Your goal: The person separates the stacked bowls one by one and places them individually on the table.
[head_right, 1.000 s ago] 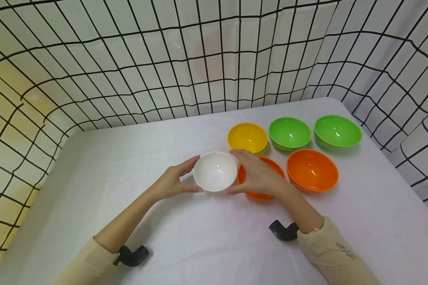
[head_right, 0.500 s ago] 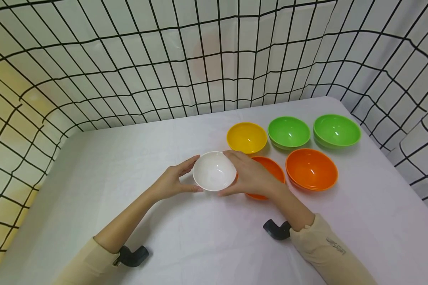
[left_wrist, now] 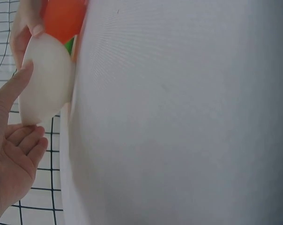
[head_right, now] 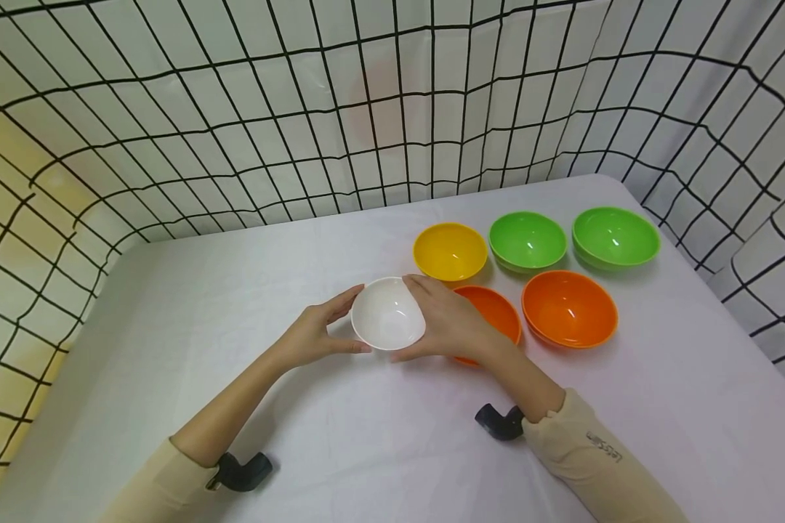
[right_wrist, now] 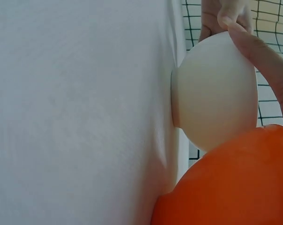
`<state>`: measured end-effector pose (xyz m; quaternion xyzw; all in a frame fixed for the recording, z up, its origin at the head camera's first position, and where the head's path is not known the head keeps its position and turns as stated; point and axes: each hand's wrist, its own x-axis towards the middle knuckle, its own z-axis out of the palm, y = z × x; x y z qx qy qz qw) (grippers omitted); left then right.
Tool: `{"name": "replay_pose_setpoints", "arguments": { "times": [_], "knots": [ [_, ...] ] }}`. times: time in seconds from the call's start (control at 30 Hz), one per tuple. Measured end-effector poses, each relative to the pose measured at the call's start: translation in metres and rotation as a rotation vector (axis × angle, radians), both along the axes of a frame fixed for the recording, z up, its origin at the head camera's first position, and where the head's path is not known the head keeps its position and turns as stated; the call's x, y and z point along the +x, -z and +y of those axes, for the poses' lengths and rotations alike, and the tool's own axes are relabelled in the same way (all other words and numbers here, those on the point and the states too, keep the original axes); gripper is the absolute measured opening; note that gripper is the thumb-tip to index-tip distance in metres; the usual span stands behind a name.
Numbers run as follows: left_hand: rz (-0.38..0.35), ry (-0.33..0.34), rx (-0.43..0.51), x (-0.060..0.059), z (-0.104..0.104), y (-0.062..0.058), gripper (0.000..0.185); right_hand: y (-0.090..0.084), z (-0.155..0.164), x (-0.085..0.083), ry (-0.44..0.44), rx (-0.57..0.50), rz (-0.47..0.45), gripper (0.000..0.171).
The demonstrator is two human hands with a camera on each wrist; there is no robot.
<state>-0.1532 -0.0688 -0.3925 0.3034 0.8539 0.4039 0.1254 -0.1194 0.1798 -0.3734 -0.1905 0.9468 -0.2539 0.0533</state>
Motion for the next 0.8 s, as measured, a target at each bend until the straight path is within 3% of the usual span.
{"name": "replay_pose_setpoints", "arguments": {
  "times": [0.8],
  "knots": [
    [0.018,0.013,0.004,0.001,0.0006,-0.0005,0.093,0.003,-0.0087,0.0005,0.012,0.116,0.046,0.128]
  ]
}}
